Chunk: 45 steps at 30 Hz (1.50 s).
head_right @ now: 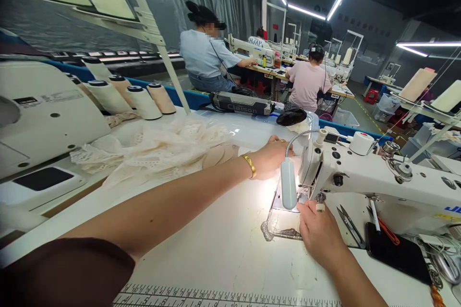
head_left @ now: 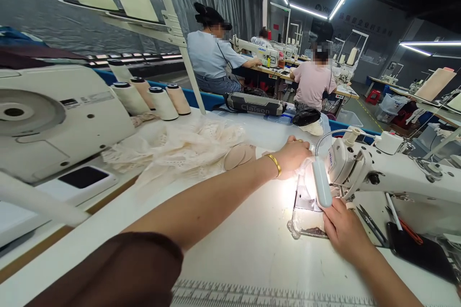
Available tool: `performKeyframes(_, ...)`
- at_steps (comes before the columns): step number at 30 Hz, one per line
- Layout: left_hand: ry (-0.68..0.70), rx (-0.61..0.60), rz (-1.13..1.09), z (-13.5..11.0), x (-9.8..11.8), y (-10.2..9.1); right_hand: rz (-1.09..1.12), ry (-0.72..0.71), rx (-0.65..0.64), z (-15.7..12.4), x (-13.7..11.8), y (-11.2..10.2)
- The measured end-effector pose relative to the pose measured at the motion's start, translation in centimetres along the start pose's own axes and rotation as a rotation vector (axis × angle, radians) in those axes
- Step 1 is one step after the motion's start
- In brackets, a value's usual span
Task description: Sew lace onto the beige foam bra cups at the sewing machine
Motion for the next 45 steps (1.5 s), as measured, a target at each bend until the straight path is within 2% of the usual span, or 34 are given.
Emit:
performKeyframes(3,-0.008,-0.061,0.012,0.9,-0.2,0.8,-0.001,0.004,0.000,-0.1,0.2,0.2)
performKeyframes(7,-0.004,-0.121,-0.028,1.0,0.7,1.8,0.012,0.022,-0.016,-0.1,0.4,0.5)
performKeyframes(10,-0.040,-0.124,-0.078,1.1,1.4,1.7,0.020,0.029,-0.025,-0.2,0.6,0.7)
performKeyframes(12,-0.091,-0.075,-0.110,1.1,1.1,0.4,0.018,0.026,-0.027,-0.2,0.6,0.8)
performKeyframes(15,-0.231,0.082,-0.137,-0.2,-0.8,-3.6,0.022,0.016,-0.030,-0.2,0.5,0.6)
performKeyframes(17,-0.337,0.209,-0.169,-2.6,-2.3,-6.1,0.028,0.011,-0.032,-0.1,0.4,0.5)
performKeyframes(19,-0.419,0.323,-0.316,-6.0,-3.1,-7.0,0.026,0.008,-0.029,0.0,0.3,0.3)
performKeyframes(20,-0.434,0.337,-0.441,-7.7,-3.1,-6.4,0.021,0.009,-0.030,0.0,0.2,0.3)
performKeyframes(22,-0.381,0.217,-0.573,-10.2,-1.4,-3.5,0.008,0.014,-0.025,0.1,0.1,0.2)
performKeyframes(24,-0.236,0.151,-0.428,-11.8,1.8,-0.7,0.002,0.020,-0.012,0.2,0.0,0.1)
performKeyframes(26,-0.076,0.204,-0.175,-12.7,5.3,1.2,0.004,0.020,0.001,0.2,0.0,-0.1)
performKeyframes(28,0.165,0.169,-0.036,-12.3,8.6,2.8,0.004,0.016,0.002,0.2,-0.1,-0.3)
performKeyframes(30,0.333,0.048,0.004,-11.5,10.6,3.7,-0.003,0.016,-0.008,0.3,-0.2,-0.4)
performKeyframes(31,0.356,-0.013,0.011,-10.9,11.0,3.8,-0.009,0.017,-0.016,0.3,-0.2,-0.4)
performKeyframes(33,0.312,-0.065,0.034,-10.0,11.1,3.3,-0.013,0.022,-0.032,0.3,-0.2,-0.4)
performKeyframes(37,0.234,-0.044,0.055,-9.1,11.2,2.6,0.006,0.043,-0.033,0.2,-0.1,-0.4)
performKeyframes(45,0.222,0.015,-0.035,-8.0,10.9,3.8,-0.018,0.027,-0.010,0.1,-0.1,-0.3)
Point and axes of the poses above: each hand's wrist, its own z-axis towards the middle knuckle, its own y-axis out of the palm, x = y × z, the point moved 7 cm from there along z, towards the middle knuckle, and after that the axes turned 13 degrees about -x, right-handed, at the moved point
